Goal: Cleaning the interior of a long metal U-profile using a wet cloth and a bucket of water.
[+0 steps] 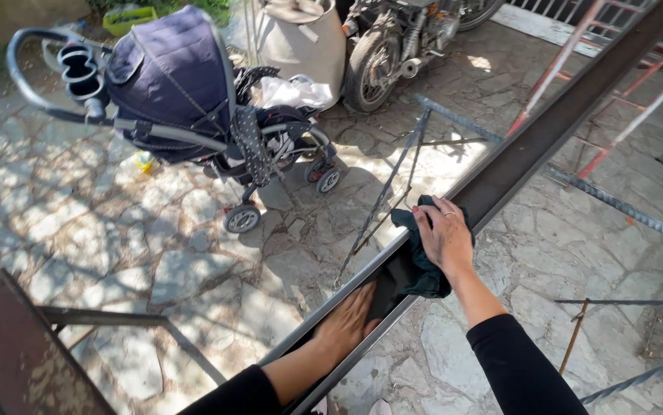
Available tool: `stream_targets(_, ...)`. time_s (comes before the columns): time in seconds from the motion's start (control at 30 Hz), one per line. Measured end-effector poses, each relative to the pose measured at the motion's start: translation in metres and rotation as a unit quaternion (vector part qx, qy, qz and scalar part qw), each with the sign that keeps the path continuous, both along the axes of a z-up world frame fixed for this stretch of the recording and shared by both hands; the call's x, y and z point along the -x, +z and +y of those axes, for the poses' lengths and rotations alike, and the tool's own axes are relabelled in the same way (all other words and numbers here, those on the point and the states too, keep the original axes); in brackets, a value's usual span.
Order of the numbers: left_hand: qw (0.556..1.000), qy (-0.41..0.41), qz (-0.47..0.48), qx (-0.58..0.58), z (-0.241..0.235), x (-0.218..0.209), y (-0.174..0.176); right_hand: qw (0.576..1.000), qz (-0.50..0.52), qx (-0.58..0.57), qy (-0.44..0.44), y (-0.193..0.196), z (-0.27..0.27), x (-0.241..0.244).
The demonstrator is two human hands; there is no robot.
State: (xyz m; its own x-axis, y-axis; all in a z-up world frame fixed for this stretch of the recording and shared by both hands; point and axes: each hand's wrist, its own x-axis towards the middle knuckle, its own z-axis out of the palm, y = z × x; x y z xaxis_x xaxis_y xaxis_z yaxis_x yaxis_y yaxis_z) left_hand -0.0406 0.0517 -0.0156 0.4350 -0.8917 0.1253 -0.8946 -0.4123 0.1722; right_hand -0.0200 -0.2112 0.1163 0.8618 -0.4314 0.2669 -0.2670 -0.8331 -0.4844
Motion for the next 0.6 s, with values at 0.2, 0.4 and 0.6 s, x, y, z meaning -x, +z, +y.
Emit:
stream_targets(0.2, 0.967, 0.062, 0.226, -0.096, 0.183, 0.074, 0.067, 0.982, 0.183, -0.019, -0.036, 0.051, 0.022, 0.011)
stream_targets(0.4, 0.964, 0.07, 0.231, -0.112, 0.173, 0.066, 0.083, 0.989, 0.148, 0.006, -0.028, 0.039, 0.015, 0.007)
stream_targets(0.6, 0.968, 0.007, 0.249, -0.028, 0.096, 0.037, 0.066, 0.996, 0.079, 0.027, -0.006, 0.017, -0.001, 0.009)
